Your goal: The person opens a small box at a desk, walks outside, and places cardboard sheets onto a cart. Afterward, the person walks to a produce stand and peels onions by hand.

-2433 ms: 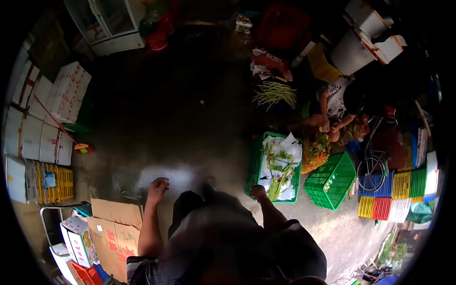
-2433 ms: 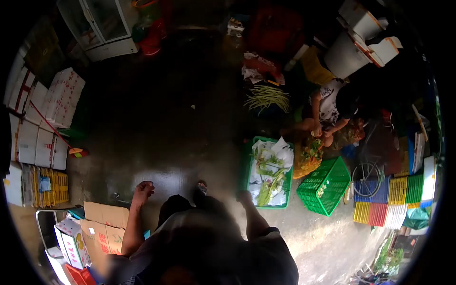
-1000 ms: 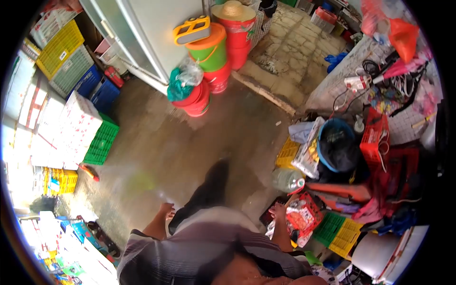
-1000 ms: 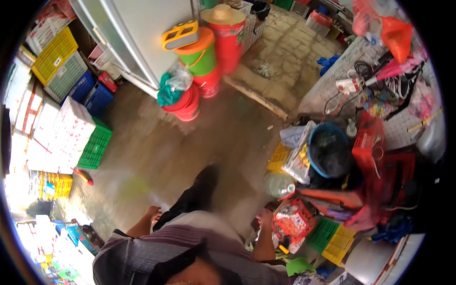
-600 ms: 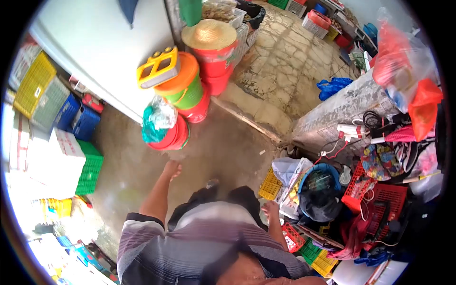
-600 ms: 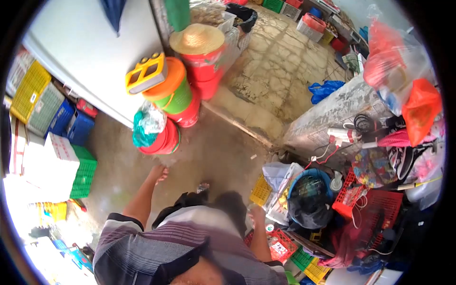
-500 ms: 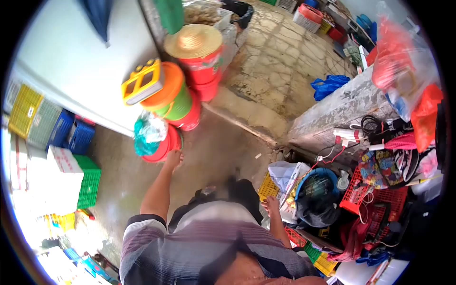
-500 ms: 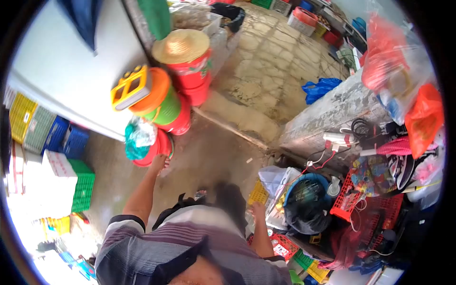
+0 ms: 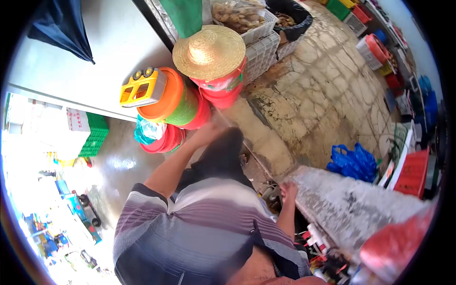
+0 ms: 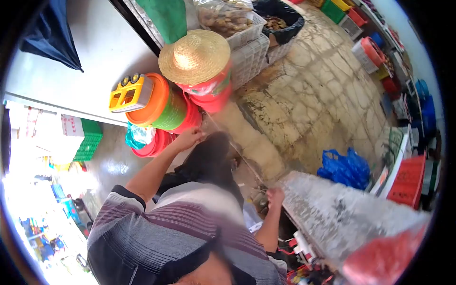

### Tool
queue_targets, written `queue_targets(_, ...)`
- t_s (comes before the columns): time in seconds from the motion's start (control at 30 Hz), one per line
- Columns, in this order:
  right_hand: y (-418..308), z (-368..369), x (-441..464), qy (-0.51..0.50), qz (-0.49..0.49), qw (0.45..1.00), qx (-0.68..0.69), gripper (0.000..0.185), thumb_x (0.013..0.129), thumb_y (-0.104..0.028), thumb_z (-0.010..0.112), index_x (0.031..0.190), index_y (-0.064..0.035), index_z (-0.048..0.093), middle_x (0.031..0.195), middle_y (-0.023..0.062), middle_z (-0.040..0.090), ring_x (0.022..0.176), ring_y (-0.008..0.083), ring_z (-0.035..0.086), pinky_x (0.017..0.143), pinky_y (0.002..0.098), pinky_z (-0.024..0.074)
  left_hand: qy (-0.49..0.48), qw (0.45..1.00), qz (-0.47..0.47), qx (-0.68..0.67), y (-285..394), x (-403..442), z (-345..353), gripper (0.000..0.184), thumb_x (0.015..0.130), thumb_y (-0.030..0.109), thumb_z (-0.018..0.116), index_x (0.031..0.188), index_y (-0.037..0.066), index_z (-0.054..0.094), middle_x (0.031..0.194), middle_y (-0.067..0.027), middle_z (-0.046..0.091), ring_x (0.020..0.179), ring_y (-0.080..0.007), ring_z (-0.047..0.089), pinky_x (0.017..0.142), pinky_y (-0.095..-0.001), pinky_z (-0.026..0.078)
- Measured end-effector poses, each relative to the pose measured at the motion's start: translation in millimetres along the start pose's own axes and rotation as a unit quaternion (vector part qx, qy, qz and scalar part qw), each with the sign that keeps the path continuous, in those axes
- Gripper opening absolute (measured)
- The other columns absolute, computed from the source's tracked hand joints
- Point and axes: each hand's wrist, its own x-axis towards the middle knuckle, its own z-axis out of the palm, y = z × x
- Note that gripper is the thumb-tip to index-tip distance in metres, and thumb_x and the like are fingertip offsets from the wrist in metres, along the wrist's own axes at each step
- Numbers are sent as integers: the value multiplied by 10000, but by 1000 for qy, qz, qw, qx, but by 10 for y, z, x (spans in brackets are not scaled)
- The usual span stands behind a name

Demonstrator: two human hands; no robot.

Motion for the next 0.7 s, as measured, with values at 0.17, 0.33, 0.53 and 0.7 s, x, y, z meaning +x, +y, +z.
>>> queue_targets(0.17, -919, 34, 950, -26, -75, 997, -15, 230, 976, -221, 560, 1111, -35, 578, 893, 111, 672, 612, 164, 639, 408, 256, 423, 61, 998, 12, -9, 482, 620, 127, 312, 949, 290, 629, 993, -17, 667, 811, -88, 671, 774, -163, 634, 702, -330, 493)
queue_targets(0.33, -1420, 197, 1457, -10, -33, 997, -69, 287, 1001, -290, 580, 1136, -37, 604, 838, 96, 672, 621, 154, 640, 450, 250, 451, 44, 997, 70, 4, 666, 1750, 452, 283, 941, 257, 644, 1016, -14, 679, 794, -70, 664, 752, -139, 627, 670, -319, 492)
queue_targets(0.53, -3831, 772, 1867, -70, -215, 974, -30, 493, 1008, -407, 582, 1258, 17, 597, 1181, 141, 669, 1068, 217, 648, 874, 302, 520, -109, 994, 5, -4, 1642, 3485, 835, 273, 949, 256, 639, 1020, -3, 685, 794, -41, 657, 718, -112, 602, 652, -287, 491)
queue_targets(0.7, -6708, 1816, 1300, -172, -413, 890, -84, 603, 1019, -447, 547, 1371, 43, 531, 1322, 150, 617, 1246, 230, 569, 1098, 368, 378, -101, 995, 25, -10, 2906, 4904, 643, 288, 955, 263, 636, 1036, -10, 684, 847, -52, 679, 787, -128, 625, 730, -294, 511)
